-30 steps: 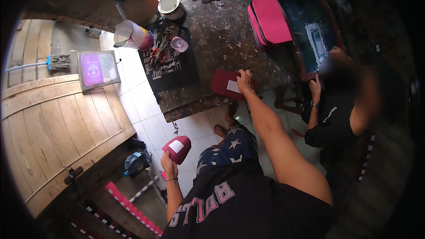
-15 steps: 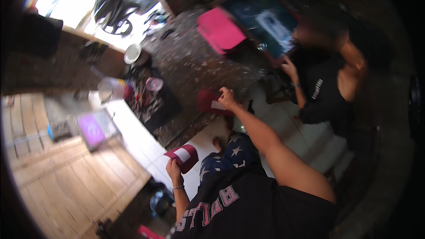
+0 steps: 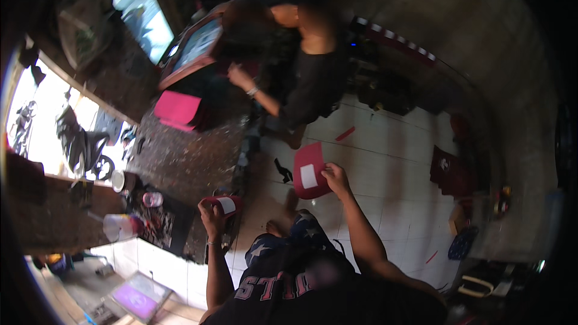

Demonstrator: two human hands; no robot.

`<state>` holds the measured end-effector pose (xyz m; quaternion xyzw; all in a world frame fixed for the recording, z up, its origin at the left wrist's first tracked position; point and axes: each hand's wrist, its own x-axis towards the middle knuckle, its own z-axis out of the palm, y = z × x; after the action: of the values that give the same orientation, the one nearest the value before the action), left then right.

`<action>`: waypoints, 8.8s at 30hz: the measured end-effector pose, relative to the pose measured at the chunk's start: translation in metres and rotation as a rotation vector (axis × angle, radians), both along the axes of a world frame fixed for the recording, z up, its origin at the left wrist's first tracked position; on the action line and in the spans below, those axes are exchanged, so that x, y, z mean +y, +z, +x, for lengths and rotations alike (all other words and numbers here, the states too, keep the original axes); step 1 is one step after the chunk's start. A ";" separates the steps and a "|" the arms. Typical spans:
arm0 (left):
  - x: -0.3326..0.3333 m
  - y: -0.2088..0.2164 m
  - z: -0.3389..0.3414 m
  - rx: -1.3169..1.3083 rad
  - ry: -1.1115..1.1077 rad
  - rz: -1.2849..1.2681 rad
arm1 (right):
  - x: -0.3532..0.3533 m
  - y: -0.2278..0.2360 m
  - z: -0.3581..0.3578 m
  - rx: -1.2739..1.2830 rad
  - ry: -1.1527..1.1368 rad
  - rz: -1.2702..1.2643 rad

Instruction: The person repeatedly picks up red and black rectangular pieces with white labels from a table and places them onto a long horizontal strip mounted on the wall. The person alternates between red and black pieces to form a patterned strip.

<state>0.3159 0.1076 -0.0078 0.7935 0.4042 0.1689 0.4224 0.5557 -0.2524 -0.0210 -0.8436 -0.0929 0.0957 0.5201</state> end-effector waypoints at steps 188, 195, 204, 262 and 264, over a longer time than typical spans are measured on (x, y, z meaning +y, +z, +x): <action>-0.629 -0.053 -0.054 -0.127 1.656 -1.399 | 0.288 -0.235 0.039 1.438 0.174 0.373; -0.436 -0.065 -0.111 -0.318 1.380 -1.160 | 0.242 -0.146 0.010 1.408 0.440 0.490; -0.204 -0.028 -0.083 -1.110 0.878 -1.433 | 0.166 -0.016 -0.122 1.226 1.092 -0.095; -0.240 0.034 0.173 -0.133 -0.385 0.074 | -0.219 0.024 0.062 0.070 -0.097 -0.019; -0.274 0.045 0.207 -0.106 -0.501 0.105 | -0.268 0.034 0.069 0.048 -0.224 -0.023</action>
<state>0.5224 -0.1663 0.0375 0.8797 0.1632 0.1213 0.4298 0.6247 -0.5208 0.0128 -0.8521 0.0154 0.0584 0.5200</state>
